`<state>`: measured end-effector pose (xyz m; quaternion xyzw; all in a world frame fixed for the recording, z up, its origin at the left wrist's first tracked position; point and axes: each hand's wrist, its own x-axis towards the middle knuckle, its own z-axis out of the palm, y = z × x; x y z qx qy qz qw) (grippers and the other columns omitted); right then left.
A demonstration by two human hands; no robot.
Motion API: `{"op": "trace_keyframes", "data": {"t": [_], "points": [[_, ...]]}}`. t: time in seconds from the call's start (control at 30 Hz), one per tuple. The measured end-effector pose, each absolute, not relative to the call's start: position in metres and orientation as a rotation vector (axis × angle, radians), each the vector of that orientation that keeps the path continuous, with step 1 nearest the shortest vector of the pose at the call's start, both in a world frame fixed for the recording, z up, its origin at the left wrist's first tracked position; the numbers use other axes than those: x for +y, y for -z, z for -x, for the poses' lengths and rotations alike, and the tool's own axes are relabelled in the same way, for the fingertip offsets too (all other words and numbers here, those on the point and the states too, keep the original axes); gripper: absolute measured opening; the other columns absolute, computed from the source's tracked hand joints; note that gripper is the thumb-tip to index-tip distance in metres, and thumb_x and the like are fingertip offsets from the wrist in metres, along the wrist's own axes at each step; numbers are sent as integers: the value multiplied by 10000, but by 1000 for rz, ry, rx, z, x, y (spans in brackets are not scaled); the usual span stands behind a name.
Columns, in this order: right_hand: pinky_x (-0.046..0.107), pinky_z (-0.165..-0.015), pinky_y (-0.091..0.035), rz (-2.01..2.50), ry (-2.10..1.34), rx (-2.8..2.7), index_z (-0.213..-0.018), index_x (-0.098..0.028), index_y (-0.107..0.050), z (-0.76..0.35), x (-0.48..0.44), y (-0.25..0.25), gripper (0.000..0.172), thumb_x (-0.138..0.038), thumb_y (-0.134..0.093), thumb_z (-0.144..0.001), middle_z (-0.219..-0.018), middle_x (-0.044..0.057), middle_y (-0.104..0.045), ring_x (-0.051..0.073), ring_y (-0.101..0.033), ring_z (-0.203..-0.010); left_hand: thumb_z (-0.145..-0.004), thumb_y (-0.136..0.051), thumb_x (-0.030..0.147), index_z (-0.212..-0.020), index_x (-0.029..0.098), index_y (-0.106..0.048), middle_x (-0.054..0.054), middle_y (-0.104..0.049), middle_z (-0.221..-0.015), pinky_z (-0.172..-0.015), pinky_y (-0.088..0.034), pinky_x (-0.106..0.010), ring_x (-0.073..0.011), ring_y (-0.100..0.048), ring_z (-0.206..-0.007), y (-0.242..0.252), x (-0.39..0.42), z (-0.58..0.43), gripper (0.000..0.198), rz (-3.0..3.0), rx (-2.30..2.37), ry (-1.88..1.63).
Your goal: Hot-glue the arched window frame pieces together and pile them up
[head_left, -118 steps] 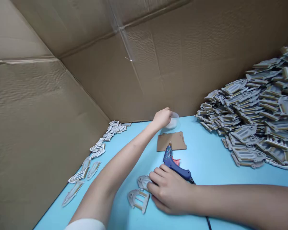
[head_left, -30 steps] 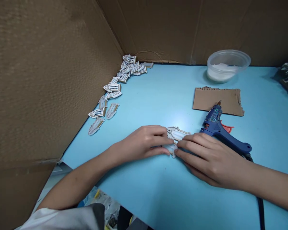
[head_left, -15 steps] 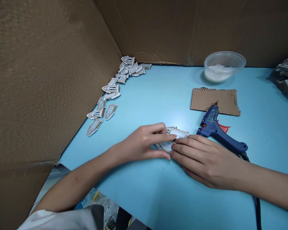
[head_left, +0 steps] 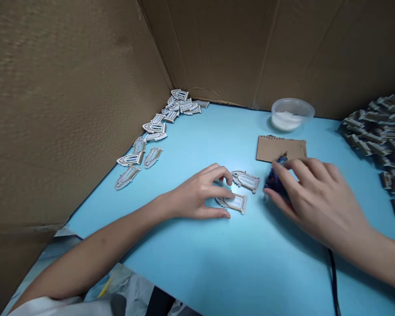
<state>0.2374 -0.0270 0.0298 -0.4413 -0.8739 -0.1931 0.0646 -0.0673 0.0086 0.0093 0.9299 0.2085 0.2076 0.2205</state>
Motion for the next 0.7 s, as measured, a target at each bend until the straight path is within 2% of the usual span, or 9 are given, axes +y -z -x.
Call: {"op": "trace_keyframes", "data": {"t": [0.13, 0.27, 0.33, 0.43, 0.5, 0.57, 0.63, 0.7], "points": [[448, -707, -383, 1692, 660, -2659, -1004, -150, -668, -259, -34, -23, 490, -583, -446, -1058, -883, 152, -677, 355, -638, -826, -904, -756, 529, -1270, 216, -736, -164, -557, -1403, -1134, -472, -483, -293, -525, -1301, -3, 8, 64, 482, -2552, 639, -601], [413, -720, -410, 1621, 364, -2661, -1035, -152, -642, -278, -36, 2, 450, -547, -431, -1081, -900, 127, -694, 293, -644, -760, -930, -748, 449, -1194, 218, -772, -148, -574, -1351, -1103, -498, -446, -259, -557, -1255, 3, 9, 62, 352, -2469, 647, -617], [403, -756, -429, 1529, 76, -2585, -1064, -151, -635, -285, -32, 9, 428, -533, -443, -1080, -944, 130, -707, 285, -652, -810, -925, -758, 433, -1174, 217, -777, -136, -595, -1300, -1072, -512, -427, -239, -573, -1220, 6, 9, 60, 330, -2409, 650, -671], [374, -766, -443, 1377, -592, -2328, -1137, -173, -637, -291, -26, 10, 389, -524, -487, -1065, -962, 95, -707, 253, -633, -837, -927, -760, 411, -1193, 205, -765, -125, -617, -1258, -1016, -531, -397, -210, -598, -1161, 9, 11, 53, 337, -2314, 710, -783], [347, -718, -446, 1236, -1098, -1966, -1134, -179, -641, -291, -22, 8, 401, -522, -442, -1075, -878, 63, -684, 219, -605, -770, -937, -747, 381, -1160, 191, -769, -120, -629, -1237, -987, -536, -374, -193, -614, -1116, 10, 13, 44, 295, -2275, 789, -848], [321, -608, -415, 1087, -1485, -1524, -1117, -167, -635, -289, -20, 7, 461, -533, -359, -1082, -780, 38, -635, 182, -541, -635, -959, -710, 329, -1047, 170, -784, -103, -656, -1132, -936, -534, -339, -172, -626, -1032, 12, 15, 33, 197, -2291, 875, -891], [293, -515, -336, 987, -1687, -1195, -1139, -149, -623, -287, -20, 8, 453, -528, -389, -1058, -739, 17, -584, 145, -450, -540, -972, -668, 266, -942, 154, -780, -82, -661, -994, -868, -519, -303, -156, -623, -943, 14, 17, 18, 161, -2351, 938, -901], [268, -489, -273, 947, -1753, -1084, -1177, -144, -618, -288, -20, 11, 356, -437, -575, -979, -763, 5, -563, 118, -406, -530, -968, -648, 227, -903, 147, -771, -71, -657, -933, -809, -503, -276, -145, -618, -887, 15, 19, 4, 161, -2395, 943, -887]]}}
